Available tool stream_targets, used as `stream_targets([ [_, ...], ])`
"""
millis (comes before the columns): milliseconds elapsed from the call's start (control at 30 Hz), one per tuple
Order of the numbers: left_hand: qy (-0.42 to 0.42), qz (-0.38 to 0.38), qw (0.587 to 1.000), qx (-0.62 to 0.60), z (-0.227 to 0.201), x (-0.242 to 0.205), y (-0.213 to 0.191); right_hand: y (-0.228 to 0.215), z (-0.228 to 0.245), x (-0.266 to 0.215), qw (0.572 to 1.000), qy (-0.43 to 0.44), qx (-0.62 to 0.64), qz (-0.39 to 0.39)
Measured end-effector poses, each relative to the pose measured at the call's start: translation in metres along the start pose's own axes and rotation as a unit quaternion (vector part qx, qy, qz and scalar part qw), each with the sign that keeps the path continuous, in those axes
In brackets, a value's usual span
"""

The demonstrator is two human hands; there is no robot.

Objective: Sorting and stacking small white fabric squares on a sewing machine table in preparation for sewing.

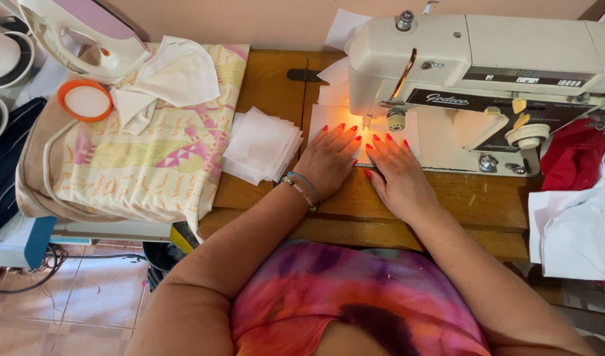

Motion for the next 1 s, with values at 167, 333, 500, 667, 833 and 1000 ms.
stream_targets([
  [167,0.004,0.008,1.0,0.004,0.0,0.001,-0.003,0.002,-0.002,-0.001,1.0,0.007,-0.004,0.001],
  [333,0.006,0.02,1.0,0.012,-0.001,0.001,-0.003,0.0,-0.002,-0.001,1.0,0.021,0.001,0.01],
  [500,0.005,0.024,1.0,0.009,-0.001,0.002,-0.006,0.002,-0.005,-0.002,0.999,0.044,0.003,0.01],
  [667,0.005,0.043,0.999,0.009,-0.001,0.0,0.001,-0.003,-0.002,-0.001,0.997,0.073,-0.006,0.01],
  [833,0.009,0.07,0.997,0.009,-0.001,0.002,-0.001,-0.007,-0.001,0.001,0.994,0.104,-0.002,0.02],
  [1000,0.004,0.071,0.997,0.021,-0.001,-0.001,0.008,-0.006,-0.002,0.0,0.993,0.112,0.009,0.019],
])
Point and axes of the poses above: each hand's wrist, its own x-axis towards the middle knuckle, its own y-axis out of the palm, z = x × y, the point moved 5 cm from there along x, towards the middle knuckle, and after that the axes turned 8 degrees about x, right-handed, at the moved point
